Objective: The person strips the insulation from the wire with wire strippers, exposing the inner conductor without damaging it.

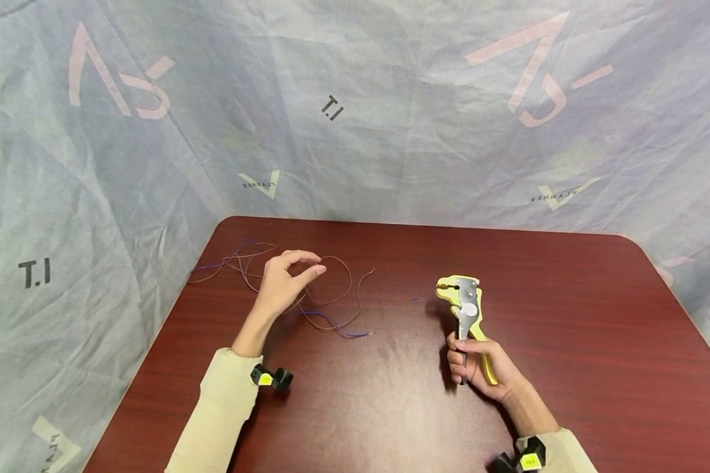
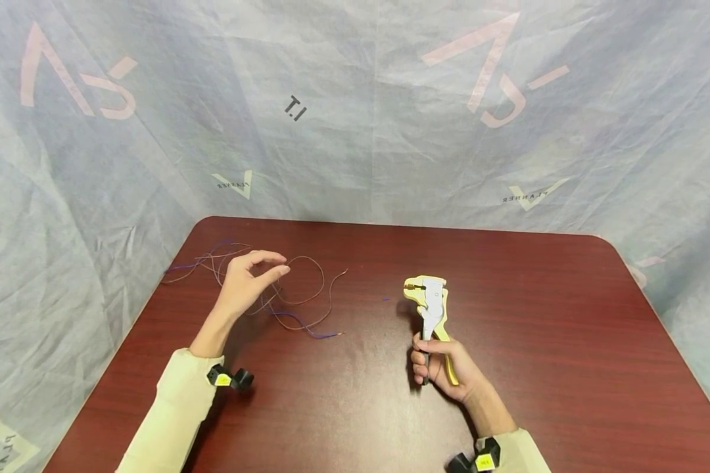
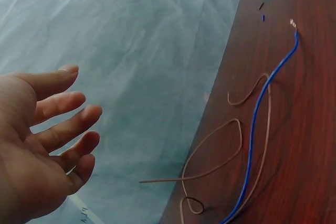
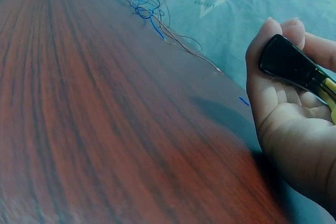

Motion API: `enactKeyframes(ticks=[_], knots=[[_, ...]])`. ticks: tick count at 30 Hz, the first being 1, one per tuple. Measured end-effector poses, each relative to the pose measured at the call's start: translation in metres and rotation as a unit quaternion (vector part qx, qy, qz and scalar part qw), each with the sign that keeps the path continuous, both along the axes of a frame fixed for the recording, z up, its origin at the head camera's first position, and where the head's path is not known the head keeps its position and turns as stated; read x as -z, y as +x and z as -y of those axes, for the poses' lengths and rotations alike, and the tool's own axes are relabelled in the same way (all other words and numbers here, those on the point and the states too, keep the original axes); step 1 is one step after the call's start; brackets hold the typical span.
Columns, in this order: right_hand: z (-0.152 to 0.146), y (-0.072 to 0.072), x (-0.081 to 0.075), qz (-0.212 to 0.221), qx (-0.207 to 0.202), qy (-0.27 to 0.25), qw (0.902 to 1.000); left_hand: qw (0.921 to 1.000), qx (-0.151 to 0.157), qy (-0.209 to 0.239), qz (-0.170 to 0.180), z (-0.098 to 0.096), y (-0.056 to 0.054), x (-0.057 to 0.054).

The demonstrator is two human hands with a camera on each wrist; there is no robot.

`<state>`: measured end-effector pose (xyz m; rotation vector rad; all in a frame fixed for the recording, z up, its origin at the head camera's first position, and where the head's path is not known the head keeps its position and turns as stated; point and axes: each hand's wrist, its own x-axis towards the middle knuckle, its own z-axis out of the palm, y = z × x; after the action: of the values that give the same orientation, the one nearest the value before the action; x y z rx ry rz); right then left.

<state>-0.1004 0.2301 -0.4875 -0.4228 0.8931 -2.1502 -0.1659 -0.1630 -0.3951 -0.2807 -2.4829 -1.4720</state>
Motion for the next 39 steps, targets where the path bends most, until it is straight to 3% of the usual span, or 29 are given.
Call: enactKeyframes(ticks=[9,18,29,39], knots=[[0.004,0.004,0.0,0.014,0.011,0.033,0.9993,0.9995,0.006,0.001,0.031,0.004,-0.026,0.009],[0.007,0.005,-0.001,0.002,0.003,0.024,0.9997,0.9985,0.009,0.002,0.053,0.015,-0.049,0.024],[0.008,0.005,0.0,0.005,0.0,0.023,0.9997,0.9954,-0.003,-0.042,0.086,0.03,-0.064,0.038],[0.009,0.003,0.001,0.0,-0.015,0.004,0.9999,0.9903,0.026,-0.056,0.124,0.031,-0.074,0.051]])
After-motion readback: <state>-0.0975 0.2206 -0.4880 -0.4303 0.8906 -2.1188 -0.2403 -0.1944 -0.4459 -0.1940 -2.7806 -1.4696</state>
